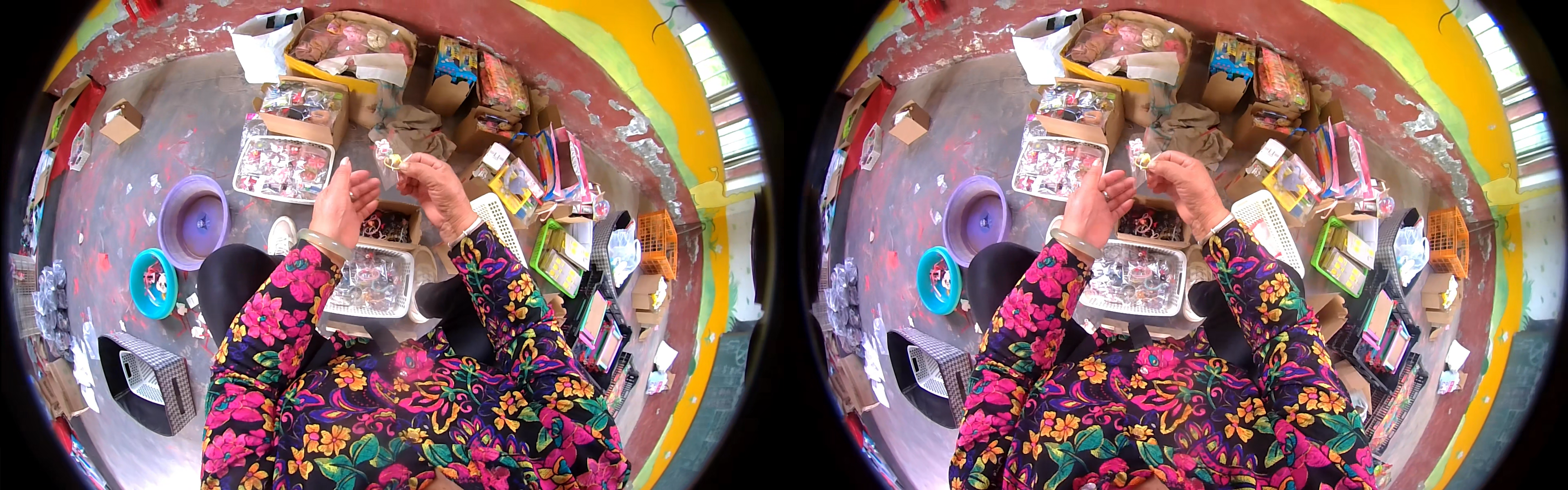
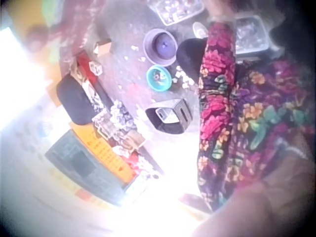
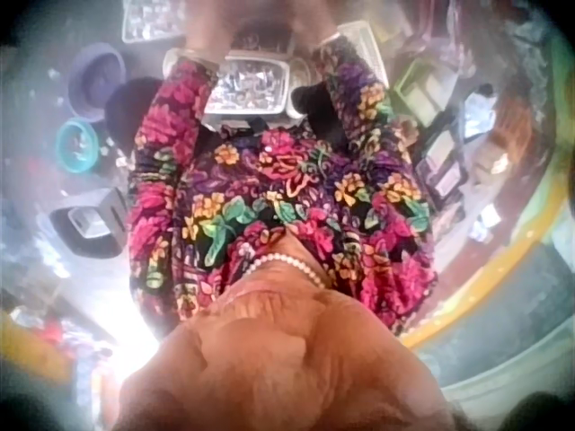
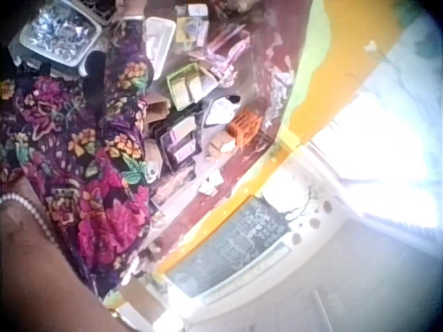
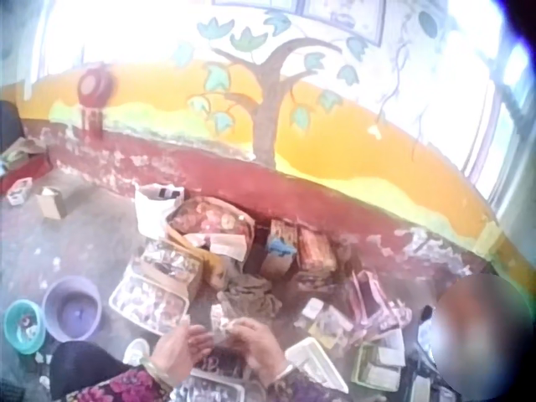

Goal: The person sits on the floor and repeatedly picks up small trinkets, places them into clear plastic bags, and seals the bags. The person handles various small items, including red and black objects, and places the packaged items into a white basket.

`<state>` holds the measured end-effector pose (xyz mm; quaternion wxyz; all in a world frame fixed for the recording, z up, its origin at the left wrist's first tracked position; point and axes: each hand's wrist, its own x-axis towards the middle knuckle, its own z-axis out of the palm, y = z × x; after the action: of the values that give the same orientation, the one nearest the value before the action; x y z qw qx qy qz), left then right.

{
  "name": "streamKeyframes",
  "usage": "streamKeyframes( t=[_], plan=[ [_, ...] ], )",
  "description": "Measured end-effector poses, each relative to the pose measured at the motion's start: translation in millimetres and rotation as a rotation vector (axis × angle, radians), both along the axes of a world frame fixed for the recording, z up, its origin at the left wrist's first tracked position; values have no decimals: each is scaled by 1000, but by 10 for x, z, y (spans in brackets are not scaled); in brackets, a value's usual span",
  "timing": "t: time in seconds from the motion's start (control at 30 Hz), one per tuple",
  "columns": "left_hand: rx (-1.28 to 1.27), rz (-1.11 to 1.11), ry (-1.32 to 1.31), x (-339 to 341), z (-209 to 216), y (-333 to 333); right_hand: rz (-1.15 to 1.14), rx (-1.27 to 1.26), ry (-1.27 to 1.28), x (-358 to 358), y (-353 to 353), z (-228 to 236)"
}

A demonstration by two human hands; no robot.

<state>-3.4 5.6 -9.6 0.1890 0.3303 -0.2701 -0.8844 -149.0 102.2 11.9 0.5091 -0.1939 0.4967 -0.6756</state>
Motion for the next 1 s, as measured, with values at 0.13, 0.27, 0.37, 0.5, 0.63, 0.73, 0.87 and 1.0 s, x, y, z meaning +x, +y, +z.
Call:
streamKeyframes(
  t=[0.13,0.27,0.37,0.5,0.63,0.73,0.87,1.0],
  plan=[
    [87,-65,221,-21,86,-54,93,-76,-58,167,-25,-29],
    [9,5,335,-18,184,-68,130,-74,48,204,-11,-151],
    [-47,96,344,0,162,-110,132,-35,79,237,-27,-131],
    [-88,139,331,-13,216,-84,169,29,133,210,-32,-73],
    [-132,171,292,-14,208,-73,106,101,168,210,-22,146],
    [-202,121,231,-8,147,-58,27,93,305,200,-34,177],
    [-188,62,209,-12,197,43,39,71,256,184,-47,106],
    [-232,11,219,-44,214,87,21,43,209,140,-40,33]
  ],
)
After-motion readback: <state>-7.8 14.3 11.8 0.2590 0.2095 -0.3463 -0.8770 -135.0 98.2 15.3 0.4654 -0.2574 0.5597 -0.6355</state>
